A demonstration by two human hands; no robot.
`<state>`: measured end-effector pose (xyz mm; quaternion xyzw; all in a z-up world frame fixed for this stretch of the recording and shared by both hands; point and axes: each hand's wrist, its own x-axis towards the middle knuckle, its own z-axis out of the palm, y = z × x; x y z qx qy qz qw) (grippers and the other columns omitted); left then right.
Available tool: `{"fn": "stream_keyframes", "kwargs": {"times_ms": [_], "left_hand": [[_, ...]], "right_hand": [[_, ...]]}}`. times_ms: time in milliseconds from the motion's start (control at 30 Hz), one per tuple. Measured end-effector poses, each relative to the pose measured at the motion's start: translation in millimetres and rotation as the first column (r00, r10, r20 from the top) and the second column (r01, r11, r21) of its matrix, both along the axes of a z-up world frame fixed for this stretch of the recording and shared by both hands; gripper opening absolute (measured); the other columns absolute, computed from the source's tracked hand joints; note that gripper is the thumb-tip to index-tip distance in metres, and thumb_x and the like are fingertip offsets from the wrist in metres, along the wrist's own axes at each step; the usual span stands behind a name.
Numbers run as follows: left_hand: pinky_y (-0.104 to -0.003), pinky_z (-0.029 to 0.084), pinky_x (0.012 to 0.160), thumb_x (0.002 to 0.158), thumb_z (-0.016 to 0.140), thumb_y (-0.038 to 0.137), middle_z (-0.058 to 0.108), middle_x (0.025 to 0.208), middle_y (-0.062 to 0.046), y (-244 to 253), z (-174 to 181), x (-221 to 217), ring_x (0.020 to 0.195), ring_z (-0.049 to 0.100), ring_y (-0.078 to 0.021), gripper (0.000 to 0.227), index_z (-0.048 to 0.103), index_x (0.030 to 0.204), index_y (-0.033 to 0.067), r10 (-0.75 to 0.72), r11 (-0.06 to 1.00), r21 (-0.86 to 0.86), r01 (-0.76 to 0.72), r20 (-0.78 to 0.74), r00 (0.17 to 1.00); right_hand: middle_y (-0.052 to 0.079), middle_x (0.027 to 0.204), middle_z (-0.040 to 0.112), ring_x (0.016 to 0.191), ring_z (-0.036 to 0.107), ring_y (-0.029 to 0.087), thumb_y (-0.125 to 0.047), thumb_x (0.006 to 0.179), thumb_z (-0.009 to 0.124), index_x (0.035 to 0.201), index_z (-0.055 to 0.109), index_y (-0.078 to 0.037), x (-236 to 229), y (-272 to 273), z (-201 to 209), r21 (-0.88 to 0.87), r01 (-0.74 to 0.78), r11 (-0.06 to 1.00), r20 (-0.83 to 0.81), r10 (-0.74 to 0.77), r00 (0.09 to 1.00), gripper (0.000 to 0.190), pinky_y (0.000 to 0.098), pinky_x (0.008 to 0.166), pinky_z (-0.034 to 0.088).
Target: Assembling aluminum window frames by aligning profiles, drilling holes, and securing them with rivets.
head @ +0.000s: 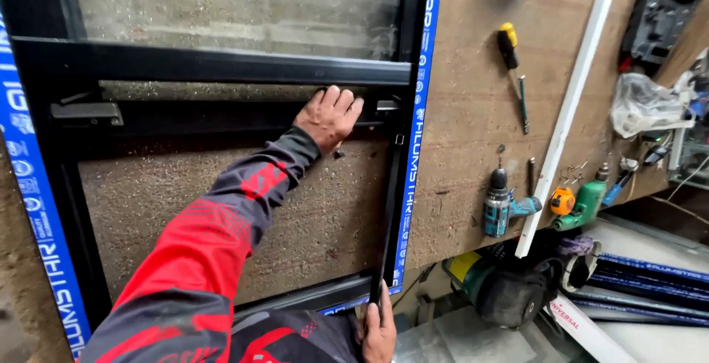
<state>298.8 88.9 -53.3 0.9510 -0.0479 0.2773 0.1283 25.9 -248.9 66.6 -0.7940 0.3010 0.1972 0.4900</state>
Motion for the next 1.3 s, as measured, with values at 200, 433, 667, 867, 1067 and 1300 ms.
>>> {"fn": "stream_keyframes", "kwargs": {"times_ms": [200,433,667,867,1067,1300], "left_hand": [[-0.039,0.045,0.067,0.087,0.062,0.018,0.056,0.101,-0.005,-2,-6,-10,0.084,0.051,-0.0265,0.039,0.067,0.125,0.0155,0.021,0.997,-0.073,-0.029,-0.106,0.994],[-0.038,0.048,0.08,0.081,0.085,0.045,0.063,0.126,-0.008,-20,-3,4,0.102,0.057,-0.0237,0.073,0.06,0.14,0.0121,0.013,0.971,-0.233,-0.052,-0.166,0.986],[-0.038,0.048,0.051,0.084,0.077,0.05,0.063,0.091,-0.002,-43,-19,53,0.063,0.065,-0.0231,0.055,0.062,0.128,0.0202,-0.034,0.997,-0.068,0.021,-0.198,0.98],[-0.046,0.055,0.053,0.096,0.059,0.046,0.075,0.097,-0.004,-34,26,48,0.073,0.074,-0.0318,0.041,0.063,0.133,0.0286,-0.134,0.973,-0.222,0.063,-0.322,0.937],[-0.042,0.06,0.066,0.099,0.057,0.047,0.068,0.096,-0.005,-25,7,46,0.078,0.071,-0.0279,0.044,0.06,0.14,0.0295,-0.127,0.986,-0.138,0.093,-0.267,0.955],[-0.047,0.052,0.052,0.096,0.061,0.039,0.074,0.096,-0.006,-33,14,42,0.072,0.072,-0.0323,0.044,0.06,0.134,0.0171,-0.093,0.982,-0.187,0.035,-0.309,0.946]], "right_hand": [[0.006,0.059,0.032,0.035,0.027,0.013,-0.023,0.101,0.053,0.127,0.06,-0.004,2,-21,18,0.229,0.255,0.939,-0.255,-0.195,0.947,0.033,0.0281,0.029,0.015],[-0.004,0.049,0.043,0.047,0.037,0.01,-0.054,0.085,0.064,0.071,0.057,-0.017,-26,-101,22,-0.345,-0.381,0.858,-0.041,0.392,0.919,0.04,0.0277,0.046,0.031],[0.003,0.072,0.058,0.068,0.051,0.016,-0.035,0.095,0.059,0.092,0.059,-0.013,35,-96,11,-0.31,-0.186,0.933,0.041,0.208,0.977,0.022,0.0286,0.063,0.036],[0.023,0.116,0.071,0.113,0.066,0.039,-0.037,0.095,0.067,0.132,0.063,-0.008,151,-76,-27,-0.532,-0.101,0.841,0.124,0.196,0.973,0.047,0.0508,0.099,0.049],[0.018,0.111,0.066,0.104,0.061,0.04,-0.032,0.09,0.067,0.117,0.07,-0.01,287,-228,-92,-0.884,-0.215,0.416,0.258,0.815,0.518,0.035,0.0489,0.097,0.047],[0.009,0.166,0.036,0.154,0.036,0.029,-0.025,0.048,0.08,0.164,0.027,-0.008,420,-412,-63,-0.726,-0.428,-0.539,-0.57,0.819,-0.063,0.128,0.0376,0.129,0.032]]}}
